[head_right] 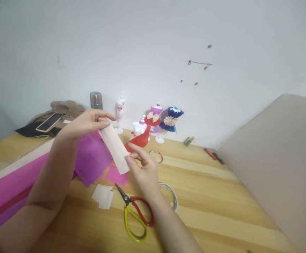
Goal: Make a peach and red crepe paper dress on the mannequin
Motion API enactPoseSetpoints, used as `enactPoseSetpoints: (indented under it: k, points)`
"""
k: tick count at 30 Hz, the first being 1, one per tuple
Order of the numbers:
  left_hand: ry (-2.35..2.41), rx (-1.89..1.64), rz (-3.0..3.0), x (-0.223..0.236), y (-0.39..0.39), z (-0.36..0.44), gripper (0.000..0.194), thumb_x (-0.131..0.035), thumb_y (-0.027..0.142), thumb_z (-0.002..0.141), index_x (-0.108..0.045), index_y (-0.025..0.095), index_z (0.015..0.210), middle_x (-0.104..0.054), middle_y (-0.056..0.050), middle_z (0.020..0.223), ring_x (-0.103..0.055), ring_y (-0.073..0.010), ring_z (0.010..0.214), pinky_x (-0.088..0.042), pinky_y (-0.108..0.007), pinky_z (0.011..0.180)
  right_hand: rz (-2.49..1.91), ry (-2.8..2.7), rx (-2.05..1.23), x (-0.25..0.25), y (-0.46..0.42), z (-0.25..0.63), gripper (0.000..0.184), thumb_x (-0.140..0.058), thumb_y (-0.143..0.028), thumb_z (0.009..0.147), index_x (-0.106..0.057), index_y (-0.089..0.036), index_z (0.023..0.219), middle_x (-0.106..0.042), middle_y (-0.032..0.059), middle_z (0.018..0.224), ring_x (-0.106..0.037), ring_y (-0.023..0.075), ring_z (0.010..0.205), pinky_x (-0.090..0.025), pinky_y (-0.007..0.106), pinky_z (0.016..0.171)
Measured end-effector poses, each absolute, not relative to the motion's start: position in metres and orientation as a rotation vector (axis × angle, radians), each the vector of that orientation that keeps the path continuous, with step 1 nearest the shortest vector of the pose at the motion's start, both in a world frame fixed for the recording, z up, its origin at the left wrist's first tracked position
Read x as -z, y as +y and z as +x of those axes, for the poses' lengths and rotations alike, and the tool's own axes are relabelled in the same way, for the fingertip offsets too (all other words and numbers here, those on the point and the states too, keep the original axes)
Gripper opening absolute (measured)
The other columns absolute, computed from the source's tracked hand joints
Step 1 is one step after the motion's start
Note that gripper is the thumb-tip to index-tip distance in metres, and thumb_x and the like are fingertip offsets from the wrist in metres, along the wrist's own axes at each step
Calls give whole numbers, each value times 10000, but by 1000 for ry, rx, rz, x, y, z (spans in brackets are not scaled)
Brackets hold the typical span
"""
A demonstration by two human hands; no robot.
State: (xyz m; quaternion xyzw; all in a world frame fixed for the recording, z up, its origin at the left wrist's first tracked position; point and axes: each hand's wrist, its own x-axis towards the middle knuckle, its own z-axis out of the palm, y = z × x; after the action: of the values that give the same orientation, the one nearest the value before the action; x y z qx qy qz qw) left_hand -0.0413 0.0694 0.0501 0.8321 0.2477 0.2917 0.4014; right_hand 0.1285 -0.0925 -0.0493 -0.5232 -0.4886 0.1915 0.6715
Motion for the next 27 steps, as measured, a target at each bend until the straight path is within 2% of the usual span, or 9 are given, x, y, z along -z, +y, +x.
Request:
enactPoseSetpoints:
  k: [4,9,12,14,17,19,23,27]
  points:
    - [698,-762,2176,-54,66,-45,303,-618,297,779,-729,124,1001,-622,-8,687,-560,-149,690,-406,-249,666,-1248,-1130,-430,49,-90,131,311,-735,-300,758,-760,-243,1062,-734,-2,692,-652,149,620,-540,317,664]
    - [681,-739,2152,-55,62,-45,160,-599,270,792,-676,142,850,-562,13,620,-473,-108,567,-340,-233,553,-1354,-1180,-427,46,-90,133,254,-709,-299,761,-774,-220,993,-742,14,699,-665,165,628,-536,317,650]
    - [638,-740,2155,-54,61,-44,111,-591,244,794,-647,149,806,-536,26,608,-439,-90,547,-310,-227,532,-1391,-1220,-389,45,-90,133,180,-690,-298,766,-770,-212,902,-742,21,702,-666,171,629,-524,310,635]
    - [600,-742,2152,-55,60,-43,103,-589,235,792,-642,147,787,-568,14,646,-472,-94,578,-328,-226,549,-1395,-1261,-376,44,-90,133,119,-667,-295,784,-747,-210,805,-732,21,688,-657,168,623,-507,298,617]
    - [542,-749,2126,-55,60,-41,101,-592,231,789,-639,142,772,-615,-6,714,-520,-103,632,-369,-228,588,-1403,-1321,-337,43,-90,134,140,-639,-287,809,-691,-207,706,-695,12,647,-626,158,609,-474,284,599]
    - [534,-763,2104,-55,59,-40,102,-607,239,781,-632,142,763,-594,1,688,-503,-98,614,-362,-227,577,-1406,-1344,-314,42,-91,135,148,-625,-280,820,-670,-206,700,-675,8,644,-611,155,616,-466,286,612]
    - [587,-805,2041,-54,56,-37,157,-617,247,776,-664,135,876,-515,29,600,-460,-94,566,-328,-223,544,-1400,-1379,-296,43,-90,137,152,-593,-265,834,-639,-202,703,-641,7,653,-589,155,632,-458,291,631]
    - [605,-848,2045,-54,52,-34,268,-585,208,782,-697,123,1011,-417,57,549,-401,-85,538,-294,-218,535,-1423,-1392,-233,44,-88,139,176,-572,-264,833,-599,-203,670,-591,-8,615,-538,137,587,-417,274,585]
